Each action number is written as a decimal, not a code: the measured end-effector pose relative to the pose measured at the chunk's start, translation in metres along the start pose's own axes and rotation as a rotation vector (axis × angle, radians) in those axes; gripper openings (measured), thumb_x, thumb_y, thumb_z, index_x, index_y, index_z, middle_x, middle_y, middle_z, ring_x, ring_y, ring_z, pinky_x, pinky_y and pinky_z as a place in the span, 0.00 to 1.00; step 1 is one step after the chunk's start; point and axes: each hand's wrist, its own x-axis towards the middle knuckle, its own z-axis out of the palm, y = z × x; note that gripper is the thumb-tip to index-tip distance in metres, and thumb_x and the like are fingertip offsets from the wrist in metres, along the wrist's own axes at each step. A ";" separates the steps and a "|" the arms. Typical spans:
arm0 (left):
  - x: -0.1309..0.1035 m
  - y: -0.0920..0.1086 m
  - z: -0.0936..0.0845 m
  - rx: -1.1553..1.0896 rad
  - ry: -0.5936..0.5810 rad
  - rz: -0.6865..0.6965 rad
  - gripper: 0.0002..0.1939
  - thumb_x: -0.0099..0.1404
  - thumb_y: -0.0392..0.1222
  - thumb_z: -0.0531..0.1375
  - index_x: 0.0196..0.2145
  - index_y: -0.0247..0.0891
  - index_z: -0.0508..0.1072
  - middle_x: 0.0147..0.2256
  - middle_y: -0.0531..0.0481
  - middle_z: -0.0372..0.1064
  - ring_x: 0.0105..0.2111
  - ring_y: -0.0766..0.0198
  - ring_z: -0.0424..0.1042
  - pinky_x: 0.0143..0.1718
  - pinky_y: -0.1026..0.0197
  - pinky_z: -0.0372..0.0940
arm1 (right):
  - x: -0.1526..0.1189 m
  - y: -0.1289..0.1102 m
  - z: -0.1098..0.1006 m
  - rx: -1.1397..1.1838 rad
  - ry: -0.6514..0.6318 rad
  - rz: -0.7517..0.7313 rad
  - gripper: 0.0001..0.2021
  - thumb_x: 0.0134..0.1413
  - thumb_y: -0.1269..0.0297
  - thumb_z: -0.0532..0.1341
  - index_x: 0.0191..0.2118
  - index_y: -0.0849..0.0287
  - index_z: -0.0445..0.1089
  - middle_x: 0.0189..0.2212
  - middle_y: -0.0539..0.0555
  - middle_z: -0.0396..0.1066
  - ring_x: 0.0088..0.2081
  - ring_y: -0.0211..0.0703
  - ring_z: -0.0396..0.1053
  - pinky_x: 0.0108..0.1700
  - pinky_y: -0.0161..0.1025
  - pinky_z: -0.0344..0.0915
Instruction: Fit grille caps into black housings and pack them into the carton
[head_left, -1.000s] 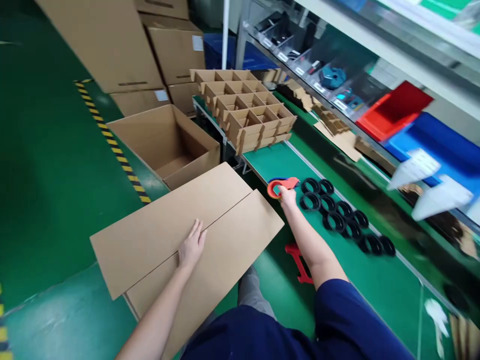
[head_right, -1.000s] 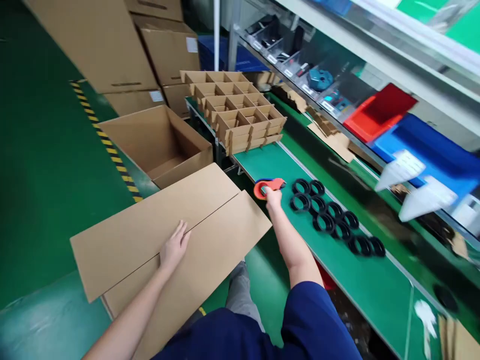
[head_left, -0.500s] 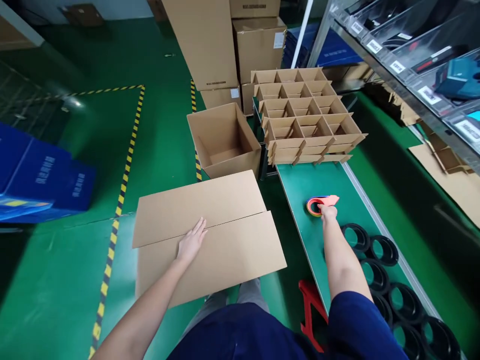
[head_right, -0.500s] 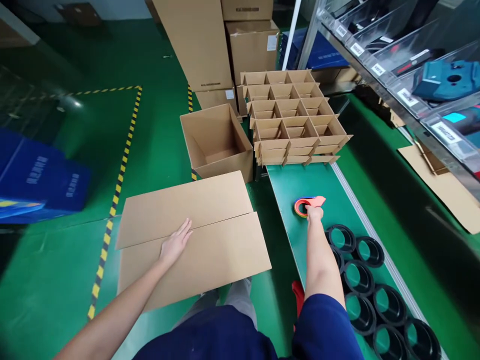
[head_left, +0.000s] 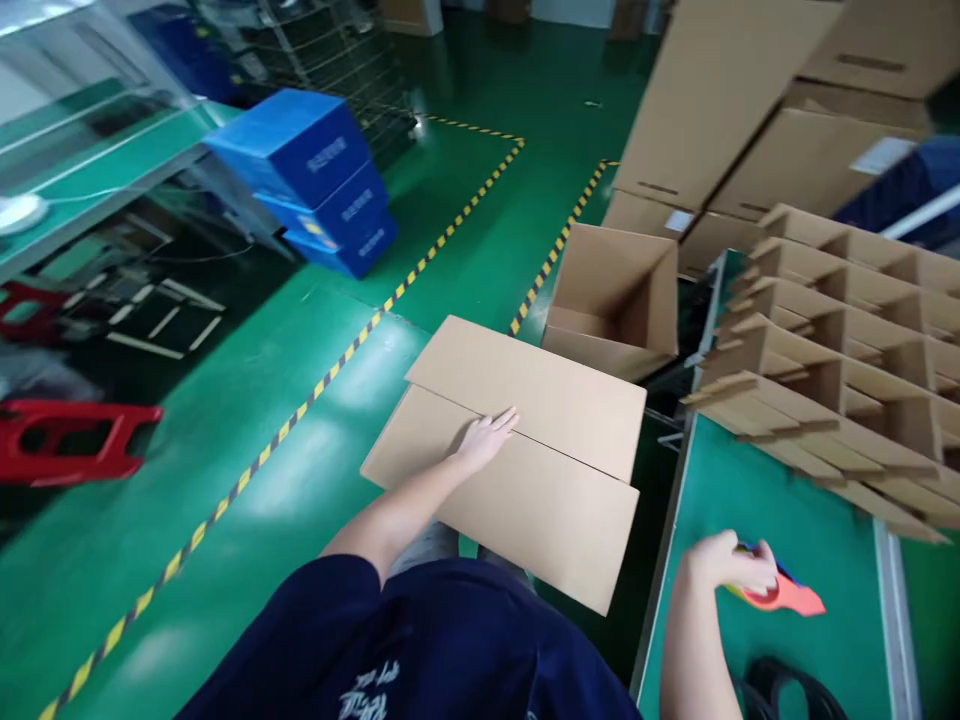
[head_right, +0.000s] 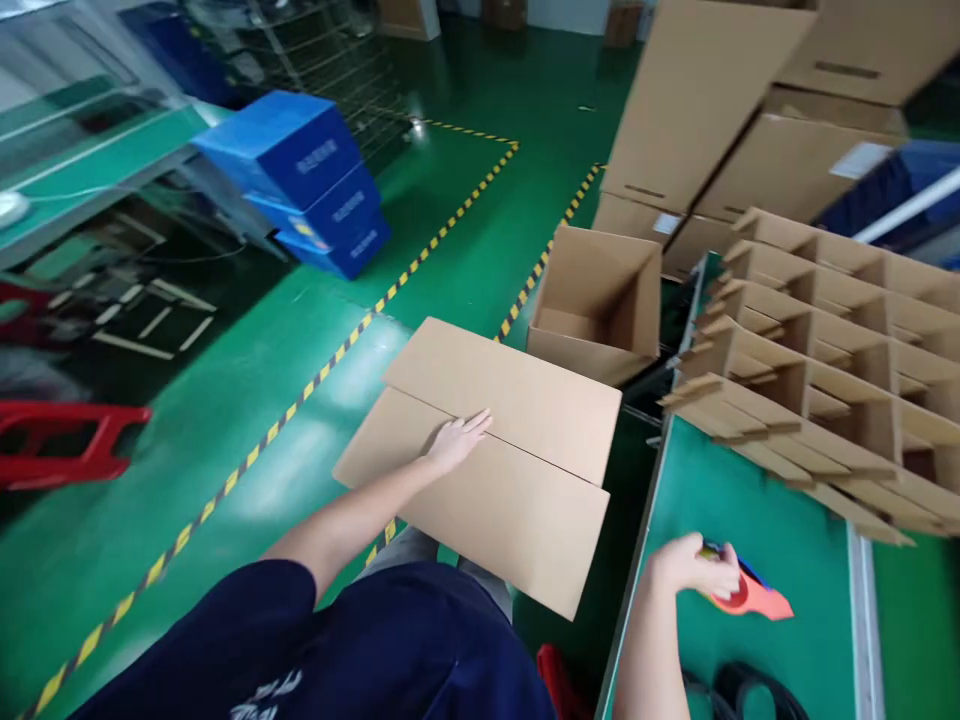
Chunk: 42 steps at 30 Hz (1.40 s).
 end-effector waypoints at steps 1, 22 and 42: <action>-0.001 0.000 0.002 -0.011 0.015 -0.017 0.22 0.75 0.46 0.50 0.62 0.51 0.71 0.64 0.48 0.65 0.44 0.54 0.75 0.49 0.53 0.69 | -0.007 -0.030 0.014 0.037 0.022 -0.050 0.22 0.55 0.55 0.54 0.55 0.49 0.71 0.47 0.68 0.69 0.55 0.73 0.69 0.56 0.72 0.62; -0.078 -0.150 -0.056 -0.492 0.389 -0.818 0.24 0.67 0.65 0.58 0.37 0.39 0.75 0.32 0.43 0.75 0.33 0.53 0.72 0.34 0.58 0.58 | -0.324 -0.464 0.235 0.148 -1.417 -1.721 0.30 0.71 0.42 0.46 0.21 0.56 0.61 0.24 0.51 0.64 0.35 0.43 0.61 0.51 0.44 0.57; -0.083 -0.162 -0.032 -0.185 0.582 -0.575 0.18 0.75 0.38 0.52 0.57 0.46 0.74 0.61 0.42 0.69 0.65 0.51 0.61 0.70 0.36 0.41 | -0.324 -0.417 0.244 0.181 -1.373 -1.742 0.17 0.70 0.49 0.53 0.36 0.55 0.69 0.37 0.57 0.69 0.47 0.53 0.63 0.60 0.54 0.59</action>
